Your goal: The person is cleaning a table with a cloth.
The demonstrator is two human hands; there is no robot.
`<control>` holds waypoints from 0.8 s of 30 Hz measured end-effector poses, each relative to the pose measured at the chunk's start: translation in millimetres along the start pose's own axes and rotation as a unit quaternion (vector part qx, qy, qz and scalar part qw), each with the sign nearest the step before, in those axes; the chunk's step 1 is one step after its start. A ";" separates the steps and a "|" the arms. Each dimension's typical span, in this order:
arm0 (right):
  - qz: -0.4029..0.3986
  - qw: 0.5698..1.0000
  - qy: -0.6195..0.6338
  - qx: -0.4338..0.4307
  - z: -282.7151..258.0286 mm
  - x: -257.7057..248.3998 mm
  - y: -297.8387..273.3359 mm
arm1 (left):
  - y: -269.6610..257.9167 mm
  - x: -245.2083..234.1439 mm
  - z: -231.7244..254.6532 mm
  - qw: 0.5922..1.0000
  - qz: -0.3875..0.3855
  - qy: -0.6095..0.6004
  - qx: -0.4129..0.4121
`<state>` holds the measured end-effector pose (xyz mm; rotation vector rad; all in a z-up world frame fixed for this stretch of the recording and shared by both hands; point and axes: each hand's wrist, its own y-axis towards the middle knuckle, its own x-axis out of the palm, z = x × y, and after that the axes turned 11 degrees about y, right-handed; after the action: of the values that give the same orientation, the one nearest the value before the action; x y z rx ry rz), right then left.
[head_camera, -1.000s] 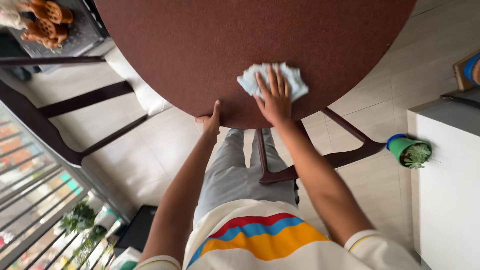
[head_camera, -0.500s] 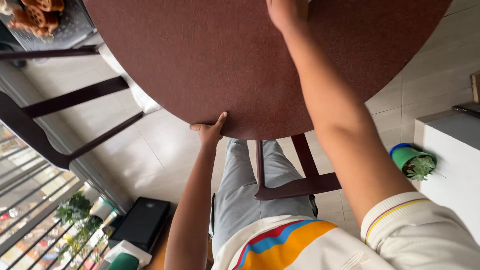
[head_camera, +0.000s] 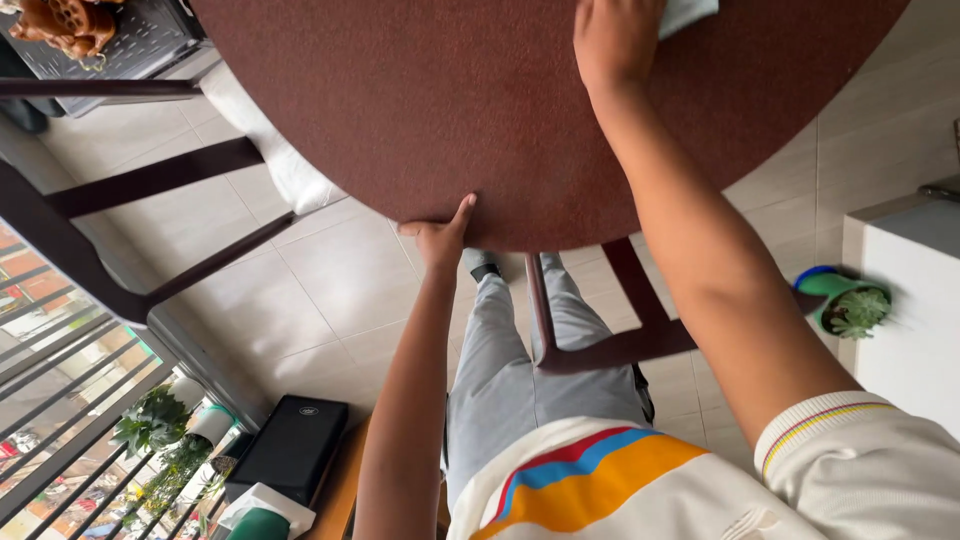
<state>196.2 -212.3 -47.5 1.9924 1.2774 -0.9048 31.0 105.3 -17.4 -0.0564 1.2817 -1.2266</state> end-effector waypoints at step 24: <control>-0.150 0.984 -0.088 -0.036 -50.7 -43.1 -152.5 | 27.0 9.1 -23.3 0.991 -0.113 -0.029 0.059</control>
<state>53.2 -140.6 -1.7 1.6499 1.5076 -1.1310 29.6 123.6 -49.3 -0.1543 1.1732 -1.4814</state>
